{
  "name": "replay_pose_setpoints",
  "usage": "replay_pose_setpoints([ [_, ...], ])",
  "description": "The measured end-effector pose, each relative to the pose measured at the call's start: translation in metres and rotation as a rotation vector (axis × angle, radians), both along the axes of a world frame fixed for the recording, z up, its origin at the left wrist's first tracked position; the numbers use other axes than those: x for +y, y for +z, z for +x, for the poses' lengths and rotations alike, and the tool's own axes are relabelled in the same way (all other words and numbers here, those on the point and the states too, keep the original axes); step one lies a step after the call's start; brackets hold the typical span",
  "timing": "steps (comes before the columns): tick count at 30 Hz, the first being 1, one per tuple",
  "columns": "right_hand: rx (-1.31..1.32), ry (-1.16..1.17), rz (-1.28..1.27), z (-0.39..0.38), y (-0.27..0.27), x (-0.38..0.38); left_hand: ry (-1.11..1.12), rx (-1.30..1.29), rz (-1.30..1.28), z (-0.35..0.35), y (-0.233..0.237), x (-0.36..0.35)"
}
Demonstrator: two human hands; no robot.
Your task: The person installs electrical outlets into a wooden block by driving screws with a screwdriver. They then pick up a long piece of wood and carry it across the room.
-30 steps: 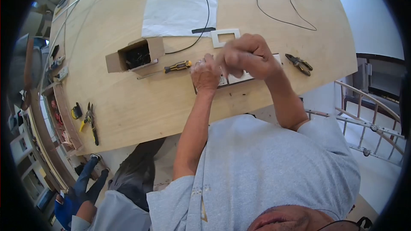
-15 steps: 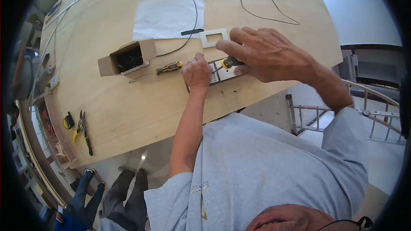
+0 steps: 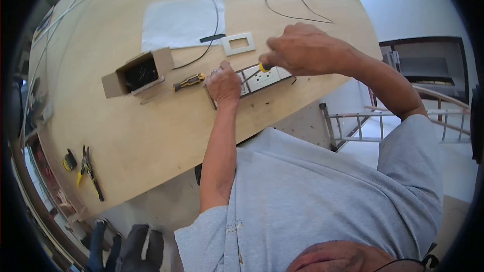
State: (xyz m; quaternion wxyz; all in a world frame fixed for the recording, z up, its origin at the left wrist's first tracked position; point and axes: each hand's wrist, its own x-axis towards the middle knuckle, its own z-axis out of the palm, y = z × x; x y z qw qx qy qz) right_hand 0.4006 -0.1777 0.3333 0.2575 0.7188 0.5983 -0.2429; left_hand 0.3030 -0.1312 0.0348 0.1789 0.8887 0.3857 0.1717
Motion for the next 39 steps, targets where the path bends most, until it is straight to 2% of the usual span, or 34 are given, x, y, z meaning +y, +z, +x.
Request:
replay_pose_setpoints([
  [1, -0.013, -0.025, 0.009, 0.001, -0.001, -0.008, -0.025, -0.013, 0.009, 0.000, 0.001, 0.000],
  [3, 0.255, 0.109, 0.327, 0.005, -0.009, -0.023, -0.025, -0.003, -0.032, -0.001, 0.003, 0.001],
  [4, 0.242, 0.089, 0.340, 0.009, -0.008, -0.026, -0.049, -0.011, -0.021, 0.000, 0.002, 0.001],
  [6, 0.335, 0.321, 0.324, 0.014, -0.009, -0.028, -0.021, 0.005, 0.014, 0.000, 0.001, -0.001],
  [7, 0.329, 0.303, 0.333, 0.015, -0.011, -0.032, -0.040, 0.003, 0.021, 0.000, 0.002, 0.000],
  [9, 0.251, 0.418, 0.418, 0.016, -0.018, -0.038, -0.025, 0.030, -0.005, 0.001, 0.001, 0.000],
  [10, 0.251, 0.403, 0.425, 0.011, -0.016, -0.032, -0.040, 0.035, -0.001, 0.001, 0.001, -0.001],
  [12, -0.020, -0.037, 0.001, -0.001, -0.012, -0.015, -0.004, 0.126, -0.025, 0.003, 0.001, -0.002],
  [16, 0.044, -0.073, 0.073, -0.005, -0.007, -0.018, -0.078, 0.079, -0.071, -0.002, 0.012, 0.000],
  [18, 0.301, -0.004, 0.345, 0.000, -0.016, -0.034, -0.100, 0.046, -0.148, -0.004, 0.017, 0.000],
  [19, 0.295, -0.025, 0.361, 0.005, -0.021, -0.040, -0.124, 0.047, -0.135, -0.002, 0.015, 0.000],
  [21, 0.324, 0.315, 0.593, 0.014, -0.029, -0.046, -0.075, 0.141, -0.170, 0.000, 0.007, 0.002],
  [25, 0.235, 0.210, 0.578, 0.002, -0.032, -0.044, -0.160, 0.108, -0.142, -0.006, -0.001, 0.003],
  [27, 0.171, -0.034, 0.391, 0.001, -0.026, -0.031, -0.106, 0.104, -0.184, -0.002, 0.000, 0.002],
  [31, 0.192, -0.039, 0.508, -0.001, -0.020, -0.030, -0.149, -0.070, 0.033, -0.005, -0.009, 0.003],
  [33, 0.255, -0.037, 0.516, -0.001, -0.024, -0.032, -0.078, -0.040, -0.163, -0.009, -0.006, 0.005],
  [34, 0.257, -0.041, 0.529, -0.001, -0.028, -0.035, -0.082, -0.037, -0.151, -0.012, -0.002, 0.009],
  [36, 0.307, -0.121, 0.631, 0.000, -0.033, -0.039, -0.159, -0.442, -0.479, -0.018, 0.009, 0.021],
  [37, 0.311, -0.114, 0.642, 0.001, -0.033, -0.040, -0.155, -0.441, -0.466, -0.025, 0.015, 0.026],
  [39, 0.329, -0.186, 0.631, -0.001, -0.034, -0.041, -0.056, -0.767, -0.862, -0.052, 0.023, 0.032],
])
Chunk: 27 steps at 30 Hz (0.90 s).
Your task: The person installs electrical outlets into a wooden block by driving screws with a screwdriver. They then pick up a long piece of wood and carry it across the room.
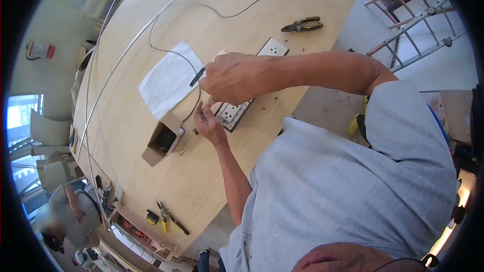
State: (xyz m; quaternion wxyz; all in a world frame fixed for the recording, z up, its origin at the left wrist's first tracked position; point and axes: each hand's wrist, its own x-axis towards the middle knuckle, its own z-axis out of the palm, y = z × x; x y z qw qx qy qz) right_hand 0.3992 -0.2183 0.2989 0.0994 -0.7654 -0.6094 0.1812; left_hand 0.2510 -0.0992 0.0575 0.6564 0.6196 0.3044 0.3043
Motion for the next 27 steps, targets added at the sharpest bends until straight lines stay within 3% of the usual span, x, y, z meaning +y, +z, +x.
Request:
replay_pose_setpoints([
  [3, -0.006, -0.008, 0.129, -0.002, -0.012, -0.002, -0.103, 0.132, 0.071, -0.048, -0.009, 0.007],
  [4, 0.000, 0.002, 0.134, -0.002, -0.011, 0.000, -0.188, 0.272, 0.236, -0.062, -0.012, 0.010],
  [5, 0.000, 0.000, 0.083, -0.002, -0.007, 0.001, -0.178, 0.279, 0.239, -0.068, -0.019, 0.008],
  [7, 0.007, 0.005, 0.033, -0.003, -0.008, 0.003, -0.286, 0.307, 0.171, -0.078, -0.023, -0.011],
  [8, -0.005, -0.004, 0.044, -0.002, -0.011, 0.004, -0.303, 0.236, 0.021, -0.077, -0.029, -0.017],
  [11, -0.024, -0.013, 0.083, -0.005, -0.011, 0.001, -0.213, 0.221, -0.078, -0.065, -0.010, -0.027],
  [25, 0.032, -0.075, 0.106, -0.008, -0.010, -0.009, -0.305, 0.350, -0.018, -0.048, -0.011, -0.010],
  [27, 0.049, 0.039, 0.260, -0.006, -0.017, -0.019, -0.300, 0.305, -0.104, -0.048, -0.010, -0.012],
])
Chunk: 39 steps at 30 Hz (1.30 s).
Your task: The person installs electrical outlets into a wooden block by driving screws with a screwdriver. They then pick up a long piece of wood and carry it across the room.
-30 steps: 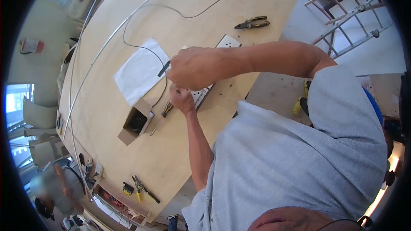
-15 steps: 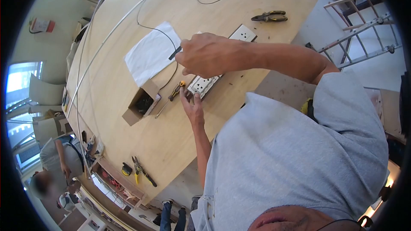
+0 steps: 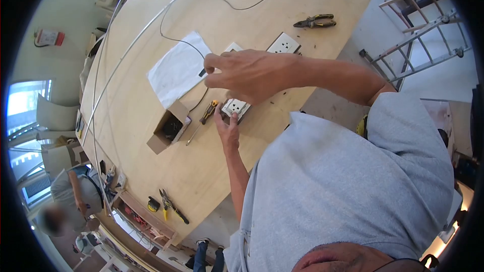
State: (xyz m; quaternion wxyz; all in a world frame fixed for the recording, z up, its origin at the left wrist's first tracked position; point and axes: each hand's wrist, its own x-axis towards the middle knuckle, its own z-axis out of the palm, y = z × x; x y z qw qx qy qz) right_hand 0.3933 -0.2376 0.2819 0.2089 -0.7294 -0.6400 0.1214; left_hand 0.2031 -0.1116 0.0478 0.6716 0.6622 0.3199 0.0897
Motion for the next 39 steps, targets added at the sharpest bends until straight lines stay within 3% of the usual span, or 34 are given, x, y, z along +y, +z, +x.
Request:
replay_pose_setpoints([
  [3, 0.019, 0.148, -0.049, 0.004, 0.001, -0.016, -0.021, -0.004, 0.047, -0.002, -0.001, 0.001],
  [6, -0.010, 0.151, -0.008, 0.003, -0.005, -0.021, -0.044, -0.079, -0.046, -0.003, -0.012, 0.007],
  [13, -0.012, 0.108, 0.045, -0.005, -0.010, -0.017, -0.072, -0.156, -0.007, -0.007, -0.024, 0.010],
  [15, 0.021, 0.072, 0.026, -0.008, -0.007, -0.015, -0.037, -0.196, 0.259, -0.007, -0.024, 0.005],
  [16, 0.015, 0.074, 0.035, -0.006, -0.008, -0.015, -0.035, -0.201, 0.268, -0.007, -0.021, 0.002],
  [18, 0.004, 0.074, 0.042, -0.003, -0.010, -0.017, -0.052, -0.127, 0.890, -0.008, -0.011, -0.007],
  [23, -0.002, 0.067, 0.068, -0.006, -0.011, -0.025, -0.061, -0.093, 1.060, 0.011, 0.007, -0.019],
  [25, -0.004, 0.060, 0.050, -0.006, -0.014, -0.023, 0.029, -0.063, 1.167, 0.020, 0.000, -0.025],
  [35, 0.049, 0.049, 0.059, -0.001, -0.016, -0.015, 0.135, 0.014, 1.259, 0.034, -0.027, -0.025],
  [39, 0.089, 0.075, 0.106, 0.003, -0.019, -0.015, 0.068, -0.125, 1.129, 0.027, -0.021, -0.017],
])
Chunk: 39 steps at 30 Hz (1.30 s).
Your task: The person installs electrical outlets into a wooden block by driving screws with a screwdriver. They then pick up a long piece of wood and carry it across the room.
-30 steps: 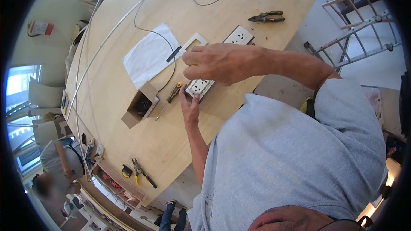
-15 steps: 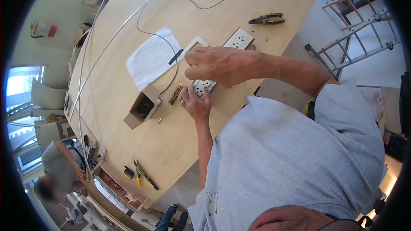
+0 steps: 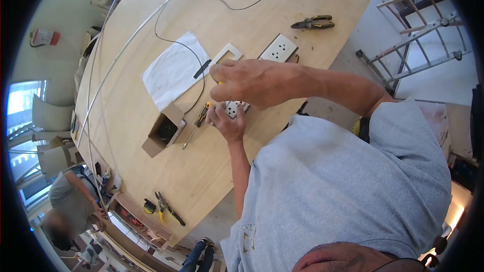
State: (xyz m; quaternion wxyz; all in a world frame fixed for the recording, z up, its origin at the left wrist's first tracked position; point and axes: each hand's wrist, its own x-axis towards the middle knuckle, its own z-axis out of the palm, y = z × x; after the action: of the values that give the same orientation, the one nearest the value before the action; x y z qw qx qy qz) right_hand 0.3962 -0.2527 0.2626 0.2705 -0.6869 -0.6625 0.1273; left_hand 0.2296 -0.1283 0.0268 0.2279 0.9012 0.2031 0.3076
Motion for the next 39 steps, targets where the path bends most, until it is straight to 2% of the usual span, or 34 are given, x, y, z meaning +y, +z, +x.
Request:
replay_pose_setpoints([
  [2, 0.001, 0.003, -0.013, 0.002, 0.002, -0.001, -0.064, -0.005, -0.075, -0.008, 0.010, 0.009],
  [4, 0.007, 0.001, -0.027, 0.005, 0.002, -0.001, -0.273, 0.032, -0.160, -0.016, 0.014, 0.024],
  [7, -0.013, 0.005, -0.021, 0.006, 0.005, 0.003, -0.326, 0.061, -0.177, -0.018, 0.013, 0.035],
  [10, 0.006, 0.022, -0.096, 0.006, 0.010, 0.007, -0.295, 0.025, -0.193, -0.018, 0.012, 0.032],
  [19, -0.026, 0.008, -0.016, 0.001, 0.005, 0.005, -0.296, -0.016, -0.212, -0.016, 0.008, 0.032],
  [21, -0.017, 0.007, -0.096, 0.000, 0.010, 0.003, -0.293, -0.019, -0.210, -0.016, 0.010, 0.031],
  [25, -0.052, 0.023, -0.101, -0.002, 0.013, 0.002, -0.259, -0.051, -0.204, -0.017, 0.009, 0.027],
  [28, -0.173, -0.004, -0.172, -0.008, 0.025, 0.001, -0.270, -0.072, -0.211, -0.017, 0.005, 0.028],
  [30, -0.170, -0.049, -0.261, -0.009, 0.035, 0.003, -0.289, -0.055, -0.214, -0.016, 0.003, 0.030],
  [34, -0.262, -0.154, -0.251, -0.016, 0.037, 0.016, -0.301, -0.048, -0.217, -0.016, 0.000, 0.032],
  [36, -0.283, -0.166, -0.437, -0.018, 0.044, 0.023, -0.302, -0.068, -0.203, -0.017, -0.001, 0.031],
  [37, -0.294, -0.171, -0.429, -0.016, 0.045, 0.026, -0.303, -0.081, -0.196, -0.016, -0.001, 0.031],
  [39, -0.209, -0.189, -0.462, -0.010, 0.044, 0.030, -0.301, -0.092, -0.198, -0.018, -0.003, 0.030],
])
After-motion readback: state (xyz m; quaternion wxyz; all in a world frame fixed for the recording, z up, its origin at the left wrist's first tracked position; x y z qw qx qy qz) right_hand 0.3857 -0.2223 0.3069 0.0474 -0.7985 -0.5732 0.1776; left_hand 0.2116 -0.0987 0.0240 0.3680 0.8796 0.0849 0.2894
